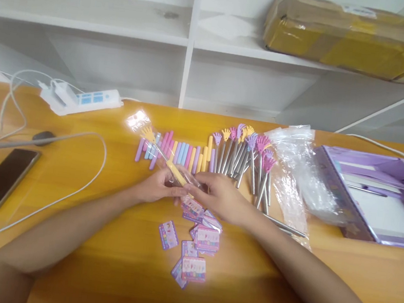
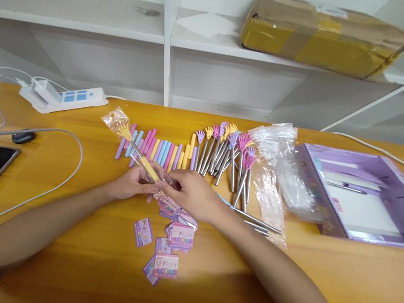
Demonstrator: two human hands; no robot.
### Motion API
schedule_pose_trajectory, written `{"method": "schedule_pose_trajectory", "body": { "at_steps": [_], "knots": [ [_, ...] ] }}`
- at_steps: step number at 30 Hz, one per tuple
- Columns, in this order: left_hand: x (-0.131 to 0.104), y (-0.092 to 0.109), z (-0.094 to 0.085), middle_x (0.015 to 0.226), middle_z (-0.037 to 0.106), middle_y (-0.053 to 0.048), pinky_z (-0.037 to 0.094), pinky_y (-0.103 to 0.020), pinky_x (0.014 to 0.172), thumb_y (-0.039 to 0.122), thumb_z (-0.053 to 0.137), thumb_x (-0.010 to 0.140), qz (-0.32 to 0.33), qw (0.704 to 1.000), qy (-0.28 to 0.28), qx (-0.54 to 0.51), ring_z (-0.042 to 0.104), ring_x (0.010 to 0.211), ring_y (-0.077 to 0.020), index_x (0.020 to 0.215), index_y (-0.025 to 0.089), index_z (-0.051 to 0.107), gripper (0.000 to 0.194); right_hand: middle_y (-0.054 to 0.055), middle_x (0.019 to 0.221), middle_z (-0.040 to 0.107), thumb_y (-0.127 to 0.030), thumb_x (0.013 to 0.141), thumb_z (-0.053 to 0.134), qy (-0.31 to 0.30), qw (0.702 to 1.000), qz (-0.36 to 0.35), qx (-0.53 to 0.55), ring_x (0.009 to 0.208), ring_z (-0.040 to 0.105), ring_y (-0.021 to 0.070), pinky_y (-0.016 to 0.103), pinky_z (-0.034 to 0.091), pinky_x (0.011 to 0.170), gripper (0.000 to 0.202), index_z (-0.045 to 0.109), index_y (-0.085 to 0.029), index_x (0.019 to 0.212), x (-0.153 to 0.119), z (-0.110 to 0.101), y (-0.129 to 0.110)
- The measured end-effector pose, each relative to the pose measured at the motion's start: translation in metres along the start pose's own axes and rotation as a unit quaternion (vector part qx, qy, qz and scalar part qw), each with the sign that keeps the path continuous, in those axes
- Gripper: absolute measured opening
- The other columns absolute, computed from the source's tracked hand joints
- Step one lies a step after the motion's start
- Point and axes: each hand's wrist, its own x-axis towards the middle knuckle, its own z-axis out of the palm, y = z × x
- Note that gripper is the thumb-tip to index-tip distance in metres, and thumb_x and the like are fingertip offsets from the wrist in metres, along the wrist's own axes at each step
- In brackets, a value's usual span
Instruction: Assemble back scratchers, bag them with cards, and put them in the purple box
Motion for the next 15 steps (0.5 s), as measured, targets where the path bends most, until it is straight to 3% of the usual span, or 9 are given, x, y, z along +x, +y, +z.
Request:
{"method": "schedule_pose_trajectory", "body": {
  "at_steps": [7,15],
  "knots": [
    [0.001,-0.0046,-0.0013,0.082,0.075,-0.001,0.057,-0.024,0.055,0.041,0.087,0.088,-0.003,0.999,-0.02,-0.026,0.073,0.057,-0.0146,0.112,0.017,0.055,0.047,-0.003,0.062,0.048,-0.061,0.107,0.052,-0.041,0.991,0.027,0.121,0.057,0.037,0.0078,0.025,0.028,0.056,0.055,0.071,-0.016,0.081,0.0025,-0.0001,0.0034],
    [-0.0002,-0.0056,-0.0021,0.088,0.078,-0.003,0.06,-0.025,0.056,0.037,0.086,0.09,0.004,0.999,-0.02,-0.039,0.075,0.058,-0.0154,0.115,0.018,0.051,0.047,-0.003,0.061,0.044,-0.063,0.107,0.051,0.032,0.995,-0.01,0.097,0.06,0.04,0.0086,0.025,0.031,0.059,0.062,0.058,-0.016,0.067,0.0066,0.0063,0.0087]
  ]
}}
